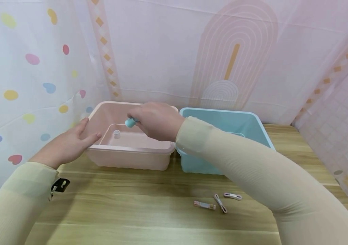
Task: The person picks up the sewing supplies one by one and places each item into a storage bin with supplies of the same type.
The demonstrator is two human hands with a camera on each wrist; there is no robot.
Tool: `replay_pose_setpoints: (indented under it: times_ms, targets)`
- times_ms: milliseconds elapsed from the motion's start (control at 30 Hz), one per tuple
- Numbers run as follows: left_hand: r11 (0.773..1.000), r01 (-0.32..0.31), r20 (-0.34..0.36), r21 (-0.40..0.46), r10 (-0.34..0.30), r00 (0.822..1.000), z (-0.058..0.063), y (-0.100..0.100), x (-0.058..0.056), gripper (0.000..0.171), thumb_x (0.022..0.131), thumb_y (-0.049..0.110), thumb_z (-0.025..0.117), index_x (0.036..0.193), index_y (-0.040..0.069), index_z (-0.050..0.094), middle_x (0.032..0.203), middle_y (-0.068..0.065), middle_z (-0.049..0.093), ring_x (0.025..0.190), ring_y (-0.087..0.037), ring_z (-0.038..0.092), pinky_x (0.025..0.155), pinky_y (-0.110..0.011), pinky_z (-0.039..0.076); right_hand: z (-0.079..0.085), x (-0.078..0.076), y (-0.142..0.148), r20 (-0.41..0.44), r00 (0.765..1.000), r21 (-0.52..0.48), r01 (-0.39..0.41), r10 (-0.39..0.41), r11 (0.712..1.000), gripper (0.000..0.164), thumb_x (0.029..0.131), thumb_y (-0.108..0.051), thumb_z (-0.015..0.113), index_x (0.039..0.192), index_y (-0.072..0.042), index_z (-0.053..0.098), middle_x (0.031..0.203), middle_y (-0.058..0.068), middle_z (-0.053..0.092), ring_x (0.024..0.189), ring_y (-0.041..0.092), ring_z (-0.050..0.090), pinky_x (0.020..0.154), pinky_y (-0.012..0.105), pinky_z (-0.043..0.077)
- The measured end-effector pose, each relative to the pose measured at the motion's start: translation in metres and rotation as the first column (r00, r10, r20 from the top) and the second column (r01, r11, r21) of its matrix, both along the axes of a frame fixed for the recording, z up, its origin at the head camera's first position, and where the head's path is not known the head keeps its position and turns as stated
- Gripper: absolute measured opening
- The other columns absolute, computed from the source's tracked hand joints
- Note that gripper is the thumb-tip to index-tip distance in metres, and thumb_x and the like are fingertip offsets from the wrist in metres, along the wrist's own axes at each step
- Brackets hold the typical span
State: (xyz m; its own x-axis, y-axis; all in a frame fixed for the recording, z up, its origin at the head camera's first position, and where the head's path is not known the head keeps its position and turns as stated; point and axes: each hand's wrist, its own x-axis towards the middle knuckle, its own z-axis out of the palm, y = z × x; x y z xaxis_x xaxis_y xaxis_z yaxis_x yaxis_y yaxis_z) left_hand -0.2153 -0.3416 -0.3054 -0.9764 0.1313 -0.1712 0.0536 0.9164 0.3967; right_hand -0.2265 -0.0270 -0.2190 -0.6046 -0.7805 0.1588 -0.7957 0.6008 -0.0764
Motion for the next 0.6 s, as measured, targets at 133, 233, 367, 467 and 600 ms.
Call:
replay_pose_setpoints:
  times_ms: [133,233,367,467,600]
  targets:
    - [1.0,-0.001,0.003,0.006,0.001,1.0,0.001,0.0,0.001,0.104,0.104,0.075,0.031,0.166,0.008,-0.017,0.173,-0.032,-0.001,0.151,-0.066,0.016,0.114,-0.082,0.021,0.001,-0.003,-0.007,0.005,1.0,0.012,-0.013,0.013,1.0,0.014,0.11,-0.025,0.058,0.102,-0.018,0.067,0.094,-0.009,0.068,0.078,0.009,0.051,0.075,0.02,0.048]
    - [1.0,-0.002,0.007,0.009,0.002,1.0,0.001,0.001,0.001,0.104,0.104,0.076,0.031,0.166,0.008,-0.017,0.172,-0.033,0.0,0.151,-0.066,0.016,0.114,-0.082,0.022,0.001,-0.006,-0.012,0.008,1.0,0.018,-0.018,0.018,1.0,0.014,0.11,-0.025,0.058,0.103,-0.018,0.068,0.096,-0.01,0.069,0.079,0.009,0.053,0.076,0.022,0.049]
    - [1.0,0.0,0.01,0.012,0.0,1.0,0.001,0.002,0.002,0.105,0.103,0.076,0.031,0.166,0.007,-0.017,0.172,-0.034,0.002,0.151,-0.066,0.017,0.113,-0.082,0.022,0.001,-0.008,-0.02,0.012,1.0,0.034,-0.008,0.007,0.999,0.017,0.11,-0.028,0.057,0.098,-0.019,0.065,0.091,-0.01,0.065,0.078,0.009,0.05,0.073,0.021,0.046]
    - [1.0,0.001,0.01,0.015,-0.001,1.0,0.001,0.001,0.003,0.105,0.103,0.076,0.031,0.166,0.007,-0.017,0.172,-0.034,0.002,0.151,-0.066,0.017,0.113,-0.082,0.023,0.002,-0.009,-0.025,0.0,1.0,0.053,-0.005,0.005,0.999,0.019,0.11,-0.031,0.056,0.096,-0.019,0.062,0.087,-0.008,0.061,0.077,0.01,0.048,0.071,0.021,0.043]
    - [1.0,0.0,0.01,0.008,0.0,1.0,0.0,-0.001,0.003,0.104,0.104,0.076,0.03,0.166,0.007,-0.017,0.172,-0.034,0.002,0.15,-0.066,0.018,0.113,-0.082,0.023,0.003,-0.011,-0.031,-0.011,1.0,0.063,-0.014,0.014,0.998,0.019,0.111,-0.031,0.056,0.1,-0.018,0.063,0.089,-0.008,0.062,0.079,0.011,0.05,0.07,0.021,0.043]
